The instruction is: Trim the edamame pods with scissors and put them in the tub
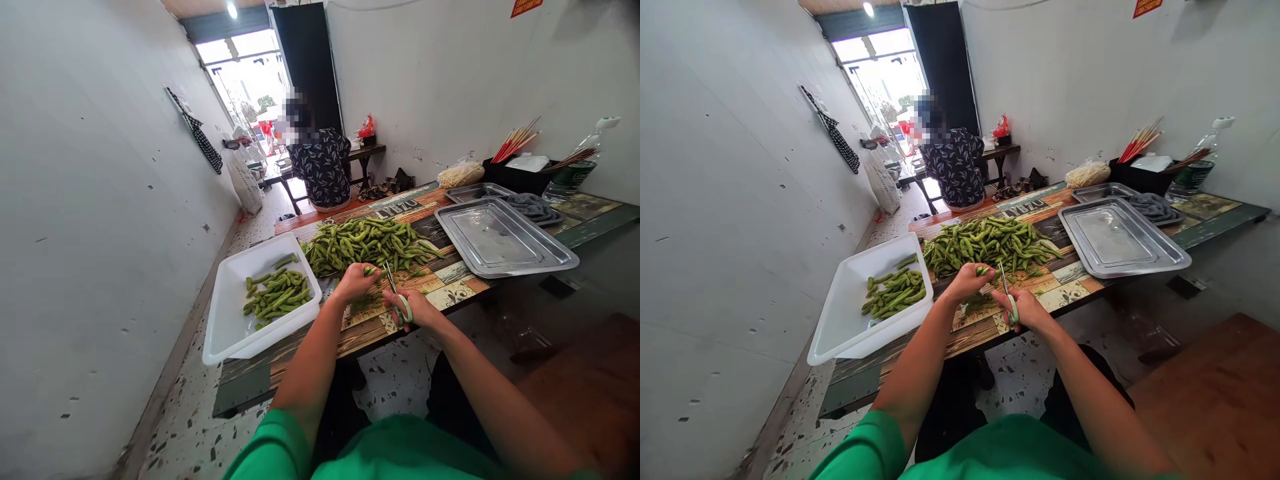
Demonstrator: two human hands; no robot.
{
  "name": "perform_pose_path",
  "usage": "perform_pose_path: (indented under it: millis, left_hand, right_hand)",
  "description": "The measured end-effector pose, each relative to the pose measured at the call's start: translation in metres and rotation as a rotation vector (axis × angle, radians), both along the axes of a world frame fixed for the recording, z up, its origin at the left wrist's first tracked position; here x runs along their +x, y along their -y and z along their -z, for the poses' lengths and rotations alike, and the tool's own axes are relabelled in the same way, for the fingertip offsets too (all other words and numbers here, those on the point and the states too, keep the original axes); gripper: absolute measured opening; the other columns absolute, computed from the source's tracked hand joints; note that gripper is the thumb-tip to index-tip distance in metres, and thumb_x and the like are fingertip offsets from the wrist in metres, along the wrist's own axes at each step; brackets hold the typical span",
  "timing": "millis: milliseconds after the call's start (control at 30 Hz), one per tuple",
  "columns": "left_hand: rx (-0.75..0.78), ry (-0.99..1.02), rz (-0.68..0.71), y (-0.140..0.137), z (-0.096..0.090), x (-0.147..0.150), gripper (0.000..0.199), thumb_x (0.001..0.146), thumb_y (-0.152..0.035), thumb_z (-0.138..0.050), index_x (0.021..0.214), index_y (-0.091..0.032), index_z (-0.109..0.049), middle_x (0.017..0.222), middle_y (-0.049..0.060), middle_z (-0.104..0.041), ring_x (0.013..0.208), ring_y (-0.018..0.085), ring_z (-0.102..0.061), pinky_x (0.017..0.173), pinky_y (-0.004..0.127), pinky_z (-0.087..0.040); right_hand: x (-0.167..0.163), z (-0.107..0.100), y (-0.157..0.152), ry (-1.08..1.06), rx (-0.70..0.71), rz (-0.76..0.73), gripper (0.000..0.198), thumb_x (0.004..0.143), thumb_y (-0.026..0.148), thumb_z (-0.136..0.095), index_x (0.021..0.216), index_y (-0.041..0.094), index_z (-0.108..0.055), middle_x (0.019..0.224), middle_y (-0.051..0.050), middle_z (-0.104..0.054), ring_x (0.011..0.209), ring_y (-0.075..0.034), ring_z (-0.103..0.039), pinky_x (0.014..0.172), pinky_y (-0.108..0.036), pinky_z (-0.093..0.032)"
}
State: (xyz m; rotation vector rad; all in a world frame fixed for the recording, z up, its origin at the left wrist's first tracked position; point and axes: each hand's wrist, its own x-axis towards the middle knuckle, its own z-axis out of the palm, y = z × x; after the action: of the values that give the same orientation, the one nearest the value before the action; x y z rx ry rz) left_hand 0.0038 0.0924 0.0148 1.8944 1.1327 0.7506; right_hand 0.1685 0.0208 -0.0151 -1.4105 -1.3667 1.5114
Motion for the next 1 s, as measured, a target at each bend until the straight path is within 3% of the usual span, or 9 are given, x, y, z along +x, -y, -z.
perform_pose_path:
  millis: [200,400,567,800,1000]
  left_hand:
    - [-0.168,0.088,0.037,0.002,0.003,-0.002,0.042,0.071,-0.053,-0.064,0.061,-0.013,-0.056,0.051,-0.004,-0.042,0.049,0.006,-0.031,0.048,0.021,-0.024]
    - [-0.240,0.090,0.042,0.000,0.005,-0.003,0.045,0.068,-0.057,-0.066,0.060,-0.014,-0.054,0.047,-0.006,-0.037,0.045,0.005,-0.026,0.044,0.021,-0.018]
    - [-0.295,0.150,0.066,-0.001,0.005,-0.003,0.041,0.063,-0.051,-0.072,0.065,-0.013,-0.056,0.049,-0.005,-0.042,0.045,0.004,-0.030,0.043,0.020,-0.020]
    - [-0.518,0.484,-0.065,-0.003,0.004,0.004,0.031,0.061,-0.034,-0.075,0.062,-0.012,-0.054,0.053,0.000,-0.051,0.044,0.004,-0.038,0.040,0.019,-0.018]
    - [-0.506,0.624,-0.176,-0.001,0.009,0.014,0.027,0.060,-0.028,-0.076,0.068,-0.011,-0.057,0.064,0.003,-0.061,0.044,0.003,-0.038,0.040,0.019,-0.016]
  right_hand:
    - [0.000,0.003,0.000,0.004,0.019,0.009,0.049,0.076,0.065,-0.058,0.072,0.016,-0.058,0.043,0.002,-0.056,0.030,-0.009,-0.045,0.028,-0.020,-0.037]
    - [0.001,0.005,0.000,0.090,0.075,0.018,0.048,0.077,0.064,-0.057,0.064,0.017,-0.057,0.038,0.003,-0.053,0.024,-0.008,-0.038,0.024,-0.020,-0.028]
    - [0.002,0.010,0.000,0.088,0.106,0.063,0.047,0.077,0.062,-0.058,0.061,0.018,-0.055,0.035,0.005,-0.048,0.022,-0.007,-0.035,0.023,-0.020,-0.024]
    - [-0.001,-0.006,0.003,-0.054,0.002,0.002,0.051,0.075,0.068,-0.057,0.067,0.017,-0.056,0.043,0.002,-0.056,0.027,-0.008,-0.041,0.028,-0.021,-0.035]
    - [-0.002,-0.005,0.002,-0.041,0.011,0.006,0.055,0.074,0.071,-0.054,0.069,0.017,-0.057,0.043,0.002,-0.058,0.025,-0.007,-0.041,0.027,-0.020,-0.034]
